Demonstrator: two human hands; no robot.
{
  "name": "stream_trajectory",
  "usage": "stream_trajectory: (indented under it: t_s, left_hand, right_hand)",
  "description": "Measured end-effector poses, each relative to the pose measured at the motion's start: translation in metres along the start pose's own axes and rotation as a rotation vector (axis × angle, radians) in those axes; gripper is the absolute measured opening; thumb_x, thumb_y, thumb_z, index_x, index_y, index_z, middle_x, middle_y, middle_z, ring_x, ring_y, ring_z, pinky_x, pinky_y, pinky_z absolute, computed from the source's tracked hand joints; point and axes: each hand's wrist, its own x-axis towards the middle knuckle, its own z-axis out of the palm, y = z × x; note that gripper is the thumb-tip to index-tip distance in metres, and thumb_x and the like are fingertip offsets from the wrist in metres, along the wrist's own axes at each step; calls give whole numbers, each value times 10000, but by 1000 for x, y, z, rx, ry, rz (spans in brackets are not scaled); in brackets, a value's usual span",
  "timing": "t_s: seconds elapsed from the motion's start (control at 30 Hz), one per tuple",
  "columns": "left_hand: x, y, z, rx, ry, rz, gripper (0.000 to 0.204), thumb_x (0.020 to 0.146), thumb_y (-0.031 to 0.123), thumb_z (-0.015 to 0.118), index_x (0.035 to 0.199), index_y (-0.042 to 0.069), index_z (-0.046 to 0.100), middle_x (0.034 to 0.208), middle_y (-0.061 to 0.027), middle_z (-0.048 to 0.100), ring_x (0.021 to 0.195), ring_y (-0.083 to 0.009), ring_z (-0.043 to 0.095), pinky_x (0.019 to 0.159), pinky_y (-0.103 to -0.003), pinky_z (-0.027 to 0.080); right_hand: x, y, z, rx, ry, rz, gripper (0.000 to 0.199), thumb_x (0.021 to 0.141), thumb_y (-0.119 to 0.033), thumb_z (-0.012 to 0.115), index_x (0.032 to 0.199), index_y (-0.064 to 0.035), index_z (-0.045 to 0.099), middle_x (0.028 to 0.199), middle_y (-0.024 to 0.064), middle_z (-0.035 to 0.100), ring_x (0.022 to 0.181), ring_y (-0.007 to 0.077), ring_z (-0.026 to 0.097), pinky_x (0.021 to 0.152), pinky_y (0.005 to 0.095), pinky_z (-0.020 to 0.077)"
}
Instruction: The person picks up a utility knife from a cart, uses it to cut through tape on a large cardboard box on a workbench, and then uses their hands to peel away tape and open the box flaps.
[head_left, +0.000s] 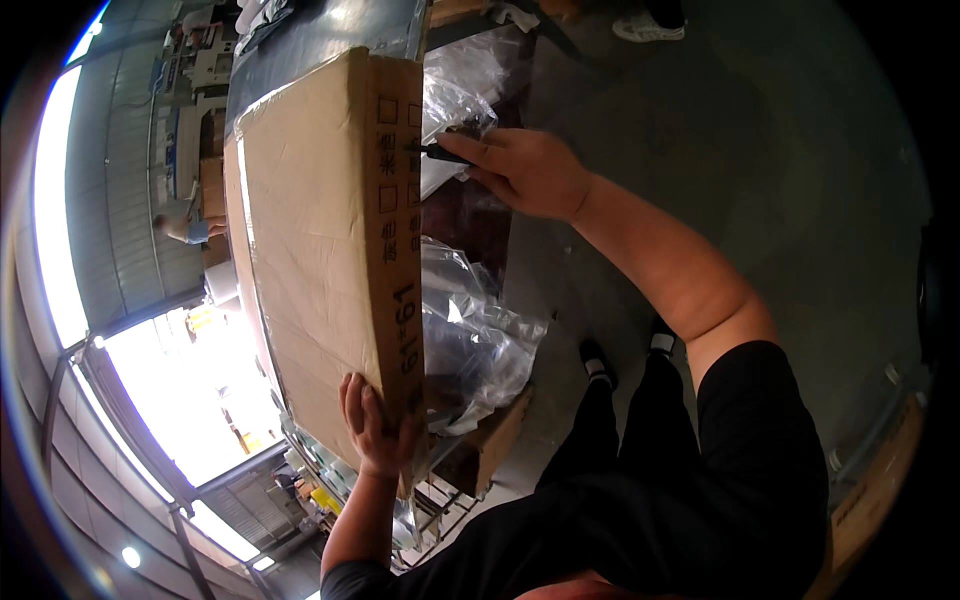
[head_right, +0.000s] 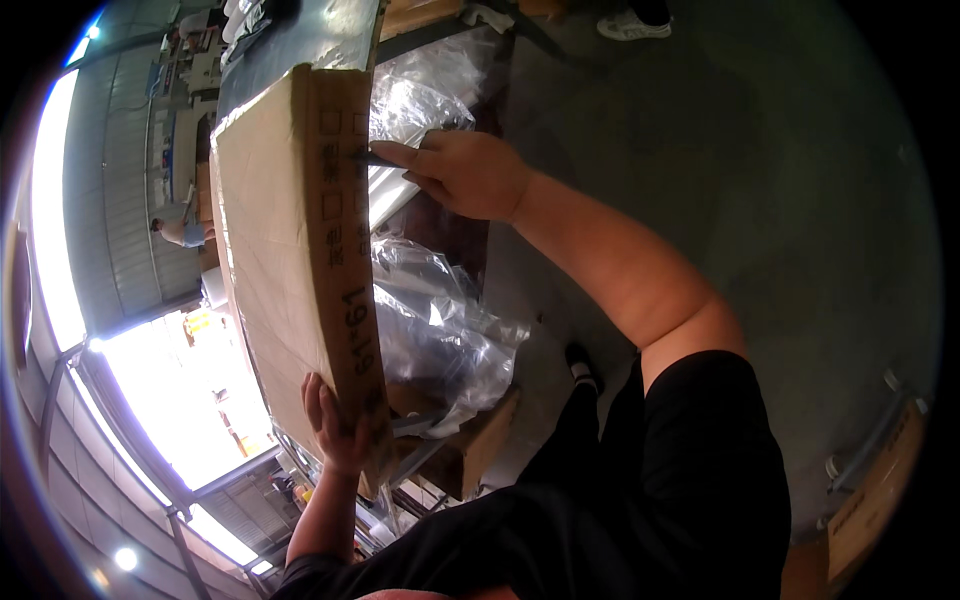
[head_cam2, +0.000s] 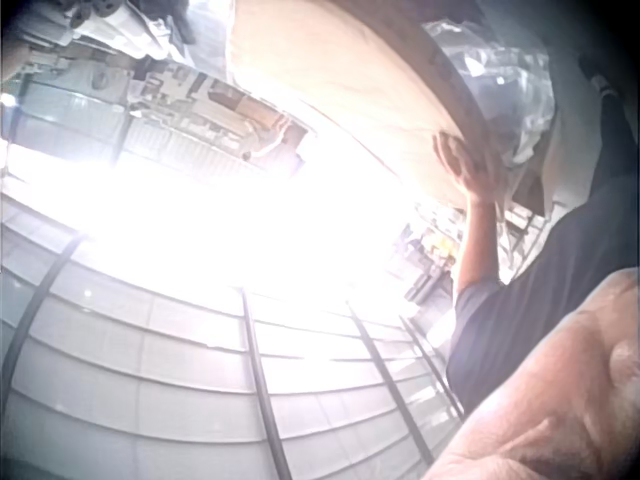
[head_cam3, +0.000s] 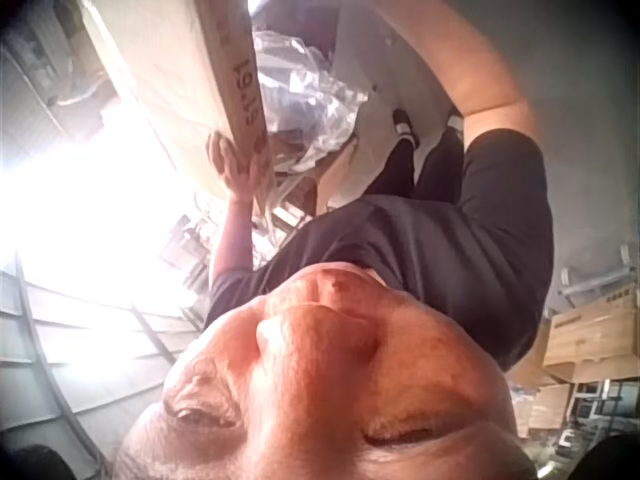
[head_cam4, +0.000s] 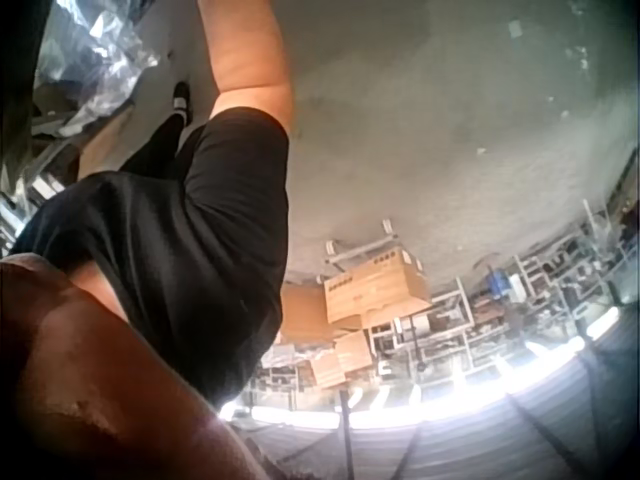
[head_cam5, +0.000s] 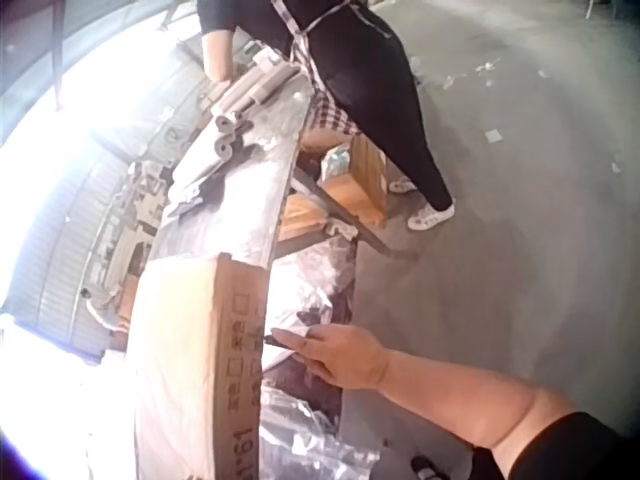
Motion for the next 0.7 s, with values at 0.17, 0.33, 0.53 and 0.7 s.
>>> stream_trajectory:
  t_s: [0.17, 0.33, 0.53, 0.7]
  left_hand:
    - [2, 1, 1, -18, -4, -12, 749, 856, 266, 673, 1493, 29, 359, 1471, -303, 406, 1331, -552, 406, 1095, -623, 354]
    - [-1, -1, -1, -26, -29, 14, 749, 905, 242, 628, 1540, 20, 299, 1525, -327, 331, 1391, -542, 341, 1145, -602, 280]
    - [3, 1, 0, -8, -29, 12, 769, 858, 268, 665, 1507, 21, 335, 1480, -316, 380, 1344, -554, 387, 1105, -622, 333]
    - [0, 1, -2, 4, -35, -12, 775, 854, 264, 665, 1507, 15, 333, 1487, -316, 370, 1349, -552, 380, 1110, -620, 327]
  right_hand:
    - [-7, 9, 1, -44, 5, -2, 608, 869, -118, 695, 1444, -222, 525, 765, 65, 591, 668, 284, 605, 603, 399, 512]
    - [-67, 43, -12, -78, -386, 227, 627, 894, -114, 679, 1478, -219, 476, 776, 106, 585, 681, 319, 599, 641, 429, 509]
    - [-12, 33, -29, 59, 46, 124, 602, 922, -94, 651, 1486, -218, 482, 775, 106, 580, 675, 312, 588, 633, 409, 494]
    - [21, 31, -24, 34, 26, 55, 624, 900, -86, 669, 1480, -234, 493, 768, 85, 581, 672, 291, 595, 623, 401, 500]
